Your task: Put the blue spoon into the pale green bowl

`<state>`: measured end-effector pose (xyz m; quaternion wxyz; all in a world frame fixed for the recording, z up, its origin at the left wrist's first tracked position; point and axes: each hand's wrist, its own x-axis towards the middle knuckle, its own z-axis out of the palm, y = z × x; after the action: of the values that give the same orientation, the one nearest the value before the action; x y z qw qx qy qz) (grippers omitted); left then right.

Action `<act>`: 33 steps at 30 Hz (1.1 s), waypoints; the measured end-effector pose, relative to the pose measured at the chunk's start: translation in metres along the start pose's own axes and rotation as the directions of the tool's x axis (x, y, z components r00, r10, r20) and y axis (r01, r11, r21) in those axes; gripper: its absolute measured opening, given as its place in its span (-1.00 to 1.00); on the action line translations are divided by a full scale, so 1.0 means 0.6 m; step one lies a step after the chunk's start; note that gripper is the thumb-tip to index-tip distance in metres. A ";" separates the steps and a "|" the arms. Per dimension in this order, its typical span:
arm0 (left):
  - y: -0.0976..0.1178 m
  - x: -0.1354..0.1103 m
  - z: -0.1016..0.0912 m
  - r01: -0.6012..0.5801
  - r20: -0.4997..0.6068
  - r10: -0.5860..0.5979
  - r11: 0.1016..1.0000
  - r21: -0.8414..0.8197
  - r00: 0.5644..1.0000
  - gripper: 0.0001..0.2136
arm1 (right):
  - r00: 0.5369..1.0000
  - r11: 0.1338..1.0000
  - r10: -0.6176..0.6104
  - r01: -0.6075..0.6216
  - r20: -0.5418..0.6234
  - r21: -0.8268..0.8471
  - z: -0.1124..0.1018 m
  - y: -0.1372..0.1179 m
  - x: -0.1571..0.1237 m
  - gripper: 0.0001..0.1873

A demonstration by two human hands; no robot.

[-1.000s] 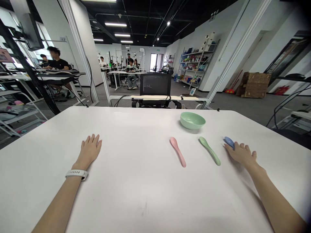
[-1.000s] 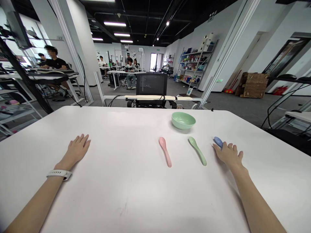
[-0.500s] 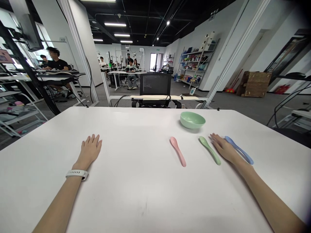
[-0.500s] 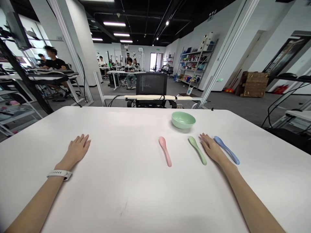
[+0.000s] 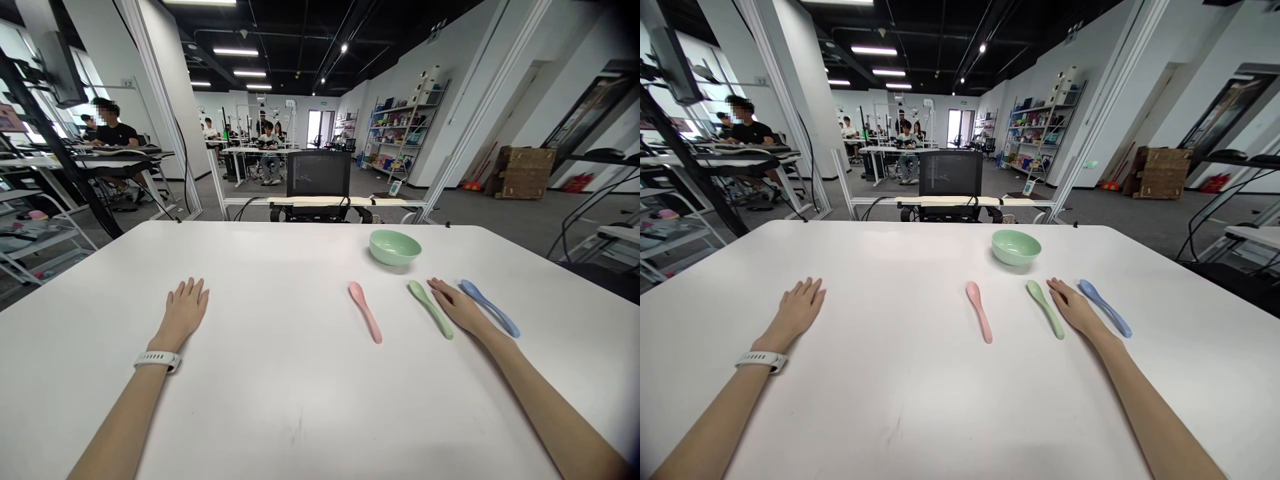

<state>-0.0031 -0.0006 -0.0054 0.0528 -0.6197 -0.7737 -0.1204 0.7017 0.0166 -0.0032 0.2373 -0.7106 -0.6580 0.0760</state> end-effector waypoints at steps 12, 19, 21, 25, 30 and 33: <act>0.002 -0.001 -0.004 0.000 0.021 -0.001 1.000 0.017 1.000 -0.32 | 1.000 1.000 0.003 -0.003 -0.001 0.011 0.006 0.005 0.001 -0.39; 0.004 -0.002 -0.005 0.003 0.015 -0.003 1.000 0.019 1.000 -0.34 | 0.983 0.997 -0.003 -0.011 -0.186 -0.075 -0.010 0.027 0.005 -0.39; 0.006 -0.003 -0.007 0.006 0.020 -0.006 1.000 0.022 1.000 -0.34 | 0.962 0.983 0.029 -0.077 -0.270 -0.167 -0.025 0.041 0.003 -0.41; 0.010 -0.004 -0.012 0.017 0.025 -0.018 0.999 0.030 1.000 -0.36 | 0.939 0.908 0.124 -0.238 -0.320 -0.345 -0.051 0.062 -0.007 -0.43; 0.012 -0.004 -0.014 0.017 0.033 -0.019 0.999 0.041 0.999 -0.35 | 0.918 0.846 0.327 -0.389 -0.222 -0.364 -0.059 0.068 -0.010 -0.52; 0.011 -0.003 -0.013 0.014 0.037 -0.016 0.999 0.043 0.999 -0.35 | 0.899 0.864 0.374 -0.428 -0.230 -0.266 -0.056 0.071 -0.008 -0.53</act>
<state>0.0029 -0.0029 0.0025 0.0505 -0.6147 -0.7817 -0.0927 0.7535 0.0031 0.0069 0.1569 -0.8642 -0.4762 -0.0415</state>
